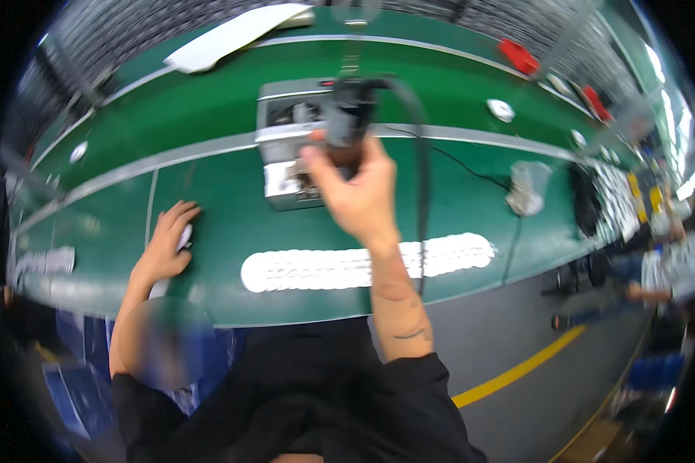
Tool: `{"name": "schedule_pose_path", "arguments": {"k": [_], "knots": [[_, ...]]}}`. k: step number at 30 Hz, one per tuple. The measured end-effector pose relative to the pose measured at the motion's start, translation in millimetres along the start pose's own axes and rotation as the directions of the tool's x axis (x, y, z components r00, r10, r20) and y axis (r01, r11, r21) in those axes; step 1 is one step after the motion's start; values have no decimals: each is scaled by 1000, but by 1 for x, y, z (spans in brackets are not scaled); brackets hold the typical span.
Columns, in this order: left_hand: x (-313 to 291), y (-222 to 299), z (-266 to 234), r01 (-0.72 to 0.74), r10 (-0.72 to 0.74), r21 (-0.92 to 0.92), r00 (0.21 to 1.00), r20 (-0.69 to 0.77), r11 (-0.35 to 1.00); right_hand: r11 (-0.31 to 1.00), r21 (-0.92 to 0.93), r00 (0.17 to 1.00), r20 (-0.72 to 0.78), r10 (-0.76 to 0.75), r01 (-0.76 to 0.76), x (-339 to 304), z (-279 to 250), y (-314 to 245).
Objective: Manually assemble and screw components of LED lighting strips on an assembly line.
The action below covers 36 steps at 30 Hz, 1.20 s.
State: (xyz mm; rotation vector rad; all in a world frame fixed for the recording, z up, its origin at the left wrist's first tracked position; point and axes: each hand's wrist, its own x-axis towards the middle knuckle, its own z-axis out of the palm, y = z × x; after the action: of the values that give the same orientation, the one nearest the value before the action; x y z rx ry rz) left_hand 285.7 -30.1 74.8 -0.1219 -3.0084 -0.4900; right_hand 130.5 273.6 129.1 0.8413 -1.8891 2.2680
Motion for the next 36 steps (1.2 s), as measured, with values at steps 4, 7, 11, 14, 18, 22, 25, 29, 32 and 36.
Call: {"name": "schedule_pose_path", "arguments": {"k": [4,7,11,14,18,22,25,29,32,36], "knots": [[-9,10,-8,57,-59,24,992,111,998,999,6,999,-14,-38,38,-1,-6,0],[-20,5,-13,-8,15,-90,997,78,996,1000,-22,1000,-16,-10,9,-7,-6,-7],[-30,-1,-18,10,8,-259,998,67,966,997,55,997,65,-50,46,-16,-16,-15],[-31,12,-12,-37,48,-390,999,18,920,998,48,997,57,-45,42,-21,-12,-15],[-22,48,11,-201,210,-541,977,-46,816,999,20,998,60,-36,35,-20,-10,-15],[-7,57,35,-341,338,-560,934,-112,755,998,31,997,67,-48,46,-22,-12,-17],[-6,55,36,-336,350,-582,932,-92,741,998,60,1000,-25,10,-9,-29,-2,-26],[-19,61,31,-241,249,-574,966,-65,783,928,-371,996,66,68,-39,-75,-1,-58],[-9,58,29,-242,256,-529,965,-48,813,935,-218,603,798,6,279,-96,-70,-120],[-16,62,31,-259,266,-500,962,-59,826,559,-768,941,-168,294,-312,-107,-150,-128]]}}
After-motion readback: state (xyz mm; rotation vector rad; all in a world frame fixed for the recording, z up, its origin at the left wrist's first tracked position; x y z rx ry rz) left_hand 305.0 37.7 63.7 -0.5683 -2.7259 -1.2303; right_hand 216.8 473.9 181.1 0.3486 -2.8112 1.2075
